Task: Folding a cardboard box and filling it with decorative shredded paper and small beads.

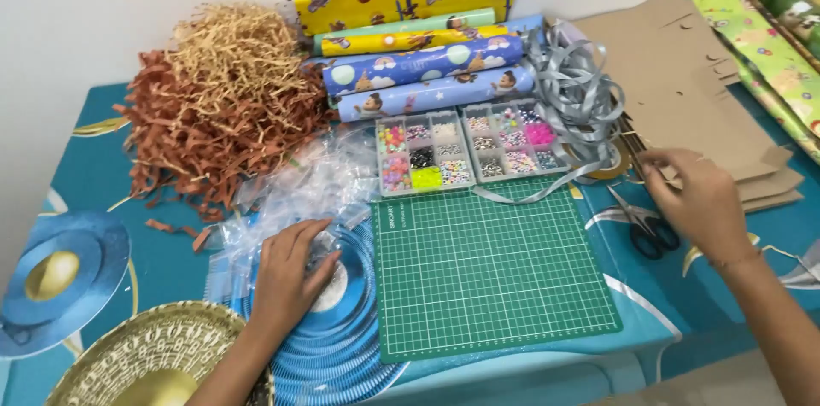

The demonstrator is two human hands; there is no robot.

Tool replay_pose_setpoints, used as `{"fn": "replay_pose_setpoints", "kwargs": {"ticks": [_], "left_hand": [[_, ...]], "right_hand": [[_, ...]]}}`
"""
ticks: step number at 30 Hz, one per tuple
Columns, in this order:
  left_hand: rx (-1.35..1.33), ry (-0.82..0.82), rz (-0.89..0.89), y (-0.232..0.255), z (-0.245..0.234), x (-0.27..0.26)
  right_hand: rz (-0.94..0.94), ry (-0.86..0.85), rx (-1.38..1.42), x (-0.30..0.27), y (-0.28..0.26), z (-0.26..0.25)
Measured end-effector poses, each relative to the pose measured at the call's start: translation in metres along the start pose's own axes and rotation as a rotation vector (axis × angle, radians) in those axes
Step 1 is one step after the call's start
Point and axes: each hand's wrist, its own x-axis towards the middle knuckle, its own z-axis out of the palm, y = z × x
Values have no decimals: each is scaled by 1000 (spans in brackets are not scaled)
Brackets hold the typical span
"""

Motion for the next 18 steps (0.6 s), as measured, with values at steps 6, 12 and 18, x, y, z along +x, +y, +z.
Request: {"fn": "replay_pose_setpoints", "kwargs": {"ticks": [6, 12, 18], "left_hand": [[-31, -47, -17, -8, 15, -6], [-49, -65, -37, -15, 22, -9], [-76, -55, -27, -13, 18, -8]], "right_hand": [[364, -262, 104, 45, 80, 22], [433, -271, 125, 91, 79, 49], [385, -440, -13, 126, 68, 71]]}}
